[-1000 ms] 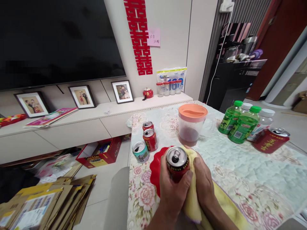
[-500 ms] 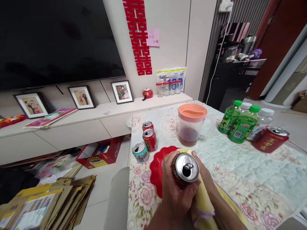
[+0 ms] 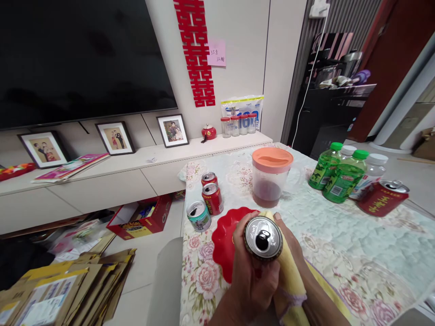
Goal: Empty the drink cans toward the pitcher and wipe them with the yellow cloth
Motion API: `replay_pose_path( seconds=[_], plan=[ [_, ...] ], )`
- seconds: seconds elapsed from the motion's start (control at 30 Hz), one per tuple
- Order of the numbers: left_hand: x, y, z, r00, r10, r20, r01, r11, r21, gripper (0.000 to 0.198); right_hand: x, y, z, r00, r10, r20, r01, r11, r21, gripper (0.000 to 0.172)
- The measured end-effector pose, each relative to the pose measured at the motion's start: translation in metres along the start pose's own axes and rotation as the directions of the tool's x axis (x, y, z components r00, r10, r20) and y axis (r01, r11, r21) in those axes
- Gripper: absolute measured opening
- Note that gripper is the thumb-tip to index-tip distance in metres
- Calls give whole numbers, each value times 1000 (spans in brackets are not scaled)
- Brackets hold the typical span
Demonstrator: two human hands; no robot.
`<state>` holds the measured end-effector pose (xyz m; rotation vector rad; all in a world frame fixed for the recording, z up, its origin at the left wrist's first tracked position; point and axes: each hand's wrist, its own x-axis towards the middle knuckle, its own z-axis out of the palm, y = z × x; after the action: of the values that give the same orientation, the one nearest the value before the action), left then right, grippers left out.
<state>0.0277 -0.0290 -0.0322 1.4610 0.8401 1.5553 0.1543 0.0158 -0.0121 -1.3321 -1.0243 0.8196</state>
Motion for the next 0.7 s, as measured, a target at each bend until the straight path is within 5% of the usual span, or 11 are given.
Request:
replay_pose_path(
  seconds=[0.27, 0.43, 0.53, 0.63, 0.7],
  plan=[
    [20, 11, 9, 976, 75, -203, -82, 996, -26, 58, -16, -4, 5, 996, -78, 46, 79, 997, -23, 61],
    [24, 4, 6, 928, -38, -370, 30, 999, -27, 70, -32, -1, 7, 972, -235, -11, 233, 966, -110, 53],
    [23, 5, 4, 907, -143, -395, 130, 990, -59, 77, -42, 0, 4, 908, -418, -9, 416, 905, -92, 42],
    [22, 7, 3, 901, -175, -397, 177, 984, -32, 77, -46, 3, 4, 795, -604, 61, 607, 792, -66, 48],
    [22, 7, 3, 911, -119, -394, 137, 991, 16, 77, -44, 7, 7, 798, -599, 59, 602, 796, -61, 49]
  ],
)
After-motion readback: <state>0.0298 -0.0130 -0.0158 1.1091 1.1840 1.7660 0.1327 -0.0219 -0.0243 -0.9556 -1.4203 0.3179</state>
